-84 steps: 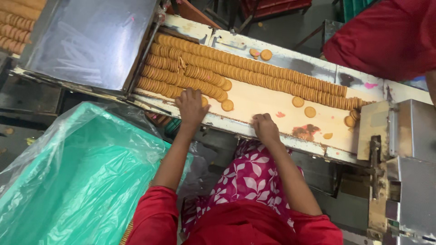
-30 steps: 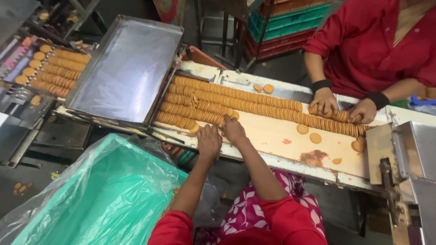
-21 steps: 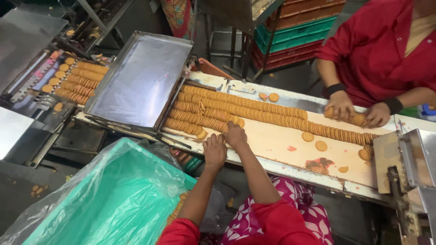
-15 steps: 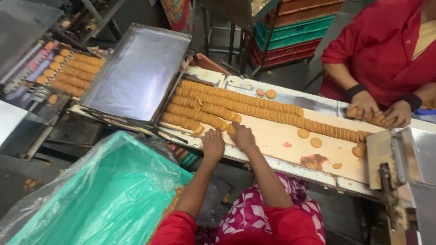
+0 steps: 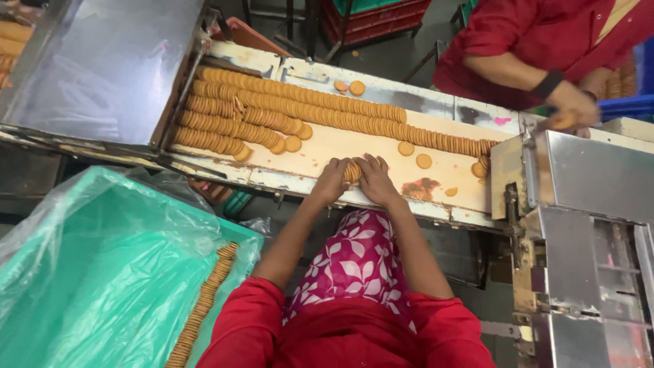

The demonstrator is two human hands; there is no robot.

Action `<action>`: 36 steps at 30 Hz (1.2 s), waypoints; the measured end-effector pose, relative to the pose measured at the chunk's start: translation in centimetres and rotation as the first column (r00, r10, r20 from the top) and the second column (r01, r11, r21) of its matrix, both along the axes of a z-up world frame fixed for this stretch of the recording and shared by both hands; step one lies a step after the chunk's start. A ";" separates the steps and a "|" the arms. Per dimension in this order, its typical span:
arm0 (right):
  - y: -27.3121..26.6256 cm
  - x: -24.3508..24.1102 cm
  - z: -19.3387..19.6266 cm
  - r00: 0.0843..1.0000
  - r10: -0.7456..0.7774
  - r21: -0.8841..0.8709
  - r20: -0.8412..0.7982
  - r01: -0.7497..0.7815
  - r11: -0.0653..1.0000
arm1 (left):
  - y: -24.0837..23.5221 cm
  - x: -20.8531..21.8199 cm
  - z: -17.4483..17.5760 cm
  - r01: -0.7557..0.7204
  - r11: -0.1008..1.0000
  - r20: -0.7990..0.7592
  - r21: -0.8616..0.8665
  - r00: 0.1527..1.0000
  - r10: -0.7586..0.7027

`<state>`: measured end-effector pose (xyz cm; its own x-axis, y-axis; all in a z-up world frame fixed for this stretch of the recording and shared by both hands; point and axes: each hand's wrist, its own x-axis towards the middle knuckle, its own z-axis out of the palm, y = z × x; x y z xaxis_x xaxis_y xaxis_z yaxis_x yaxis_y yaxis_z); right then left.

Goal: The person stacks round cookies from a conveyor belt into neat vertical columns and places them into a green bin. The person uses both hands to pick up cookies and arrange them in rows, then transfers the stacks into the bin.

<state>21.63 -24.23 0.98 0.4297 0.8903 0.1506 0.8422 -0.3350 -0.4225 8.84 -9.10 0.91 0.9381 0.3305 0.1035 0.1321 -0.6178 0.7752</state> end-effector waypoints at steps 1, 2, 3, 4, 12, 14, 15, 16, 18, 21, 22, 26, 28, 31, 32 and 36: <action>-0.2 -0.2 -0.2 1.000 -0.022 -0.010 0.003 0.022 1.000 | -0.1 0.0 -0.5 -0.007 0.999 0.010 -0.041 1.000 0.007; -0.1 -0.5 -0.4 0.999 -0.042 -0.017 0.005 0.042 0.999 | 0.0 -0.2 -1.1 -0.026 0.995 0.045 -0.098 0.998 0.031; 0.2 -1.0 -0.4 0.998 -0.061 -0.023 0.007 0.061 0.998 | 0.1 -0.4 -1.6 -0.044 0.987 0.080 -0.156 0.995 0.056; 0.6 -1.6 -0.4 0.996 -0.069 -0.023 0.048 0.070 0.997 | 0.4 -0.6 -2.0 -0.060 0.976 0.111 -0.210 0.990 0.084; 1.6 -3.2 0.5 0.967 -0.254 0.000 -0.034 0.254 0.967 | 0.4 -1.3 -3.1 -0.038 0.993 0.204 -0.114 0.977 0.061; 1.3 -2.6 0.1 0.970 -0.242 0.072 -0.015 0.242 0.968 | -0.2 -1.4 -3.2 -0.069 0.995 0.227 -0.075 0.970 0.084; 1.3 -2.5 -0.2 0.971 -0.237 0.107 -0.006 0.236 0.966 | -0.5 -1.5 -3.2 -0.099 0.993 0.241 -0.069 0.964 0.113; 1.3 -2.4 -0.4 0.969 -0.246 0.120 -0.039 0.249 0.961 | -0.8 -1.5 -3.3 -0.130 0.989 0.257 -0.066 0.956 0.143; 2.0 -2.6 -0.4 0.961 -0.257 0.144 -0.104 0.270 0.952 | -1.1 -1.4 -3.3 -0.134 0.988 0.311 -0.078 0.938 0.152; 3.4 -3.8 0.3 0.969 -0.232 0.130 0.084 0.220 0.967 | -1.2 -1.6 -3.5 -0.115 0.975 0.340 -0.189 0.924 0.175; 3.8 -4.4 0.7 0.964 -0.246 0.089 0.097 0.238 0.967 | -1.0 -2.0 -3.5 -0.105 0.966 0.337 -0.238 0.923 0.183; 3.6 -5.5 2.7 0.964 -0.231 -0.008 0.132 0.234 0.972 | -0.4 -2.5 -3.5 -0.064 0.905 0.267 -0.420 0.945 0.190; 2.5 -5.5 3.4 0.967 -0.191 -0.001 0.167 0.194 0.981 | -0.3 -2.7 -3.5 -0.037 0.896 0.241 -0.443 0.958 0.159; 2.1 -5.6 3.4 0.951 -0.193 0.041 0.244 0.188 0.981 | 0.3 -2.8 -3.8 -0.001 0.914 0.276 -0.405 0.953 0.124; 2.2 -5.8 3.0 0.937 -0.241 0.057 0.253 0.234 0.971 | 0.2 -3.0 -4.1 0.000 0.911 0.290 -0.412 0.948 0.132; 4.3 -6.1 1.5 0.896 -0.341 0.021 0.283 0.349 0.937 | -0.3 -3.1 -5.1 -0.010 0.903 0.324 -0.430 0.932 0.164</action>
<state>15.57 -19.91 2.43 0.6552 0.6998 0.2847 0.7531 -0.6346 -0.1733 5.74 -9.43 -4.17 0.8332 0.4938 0.2488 -0.1521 -0.2280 0.9617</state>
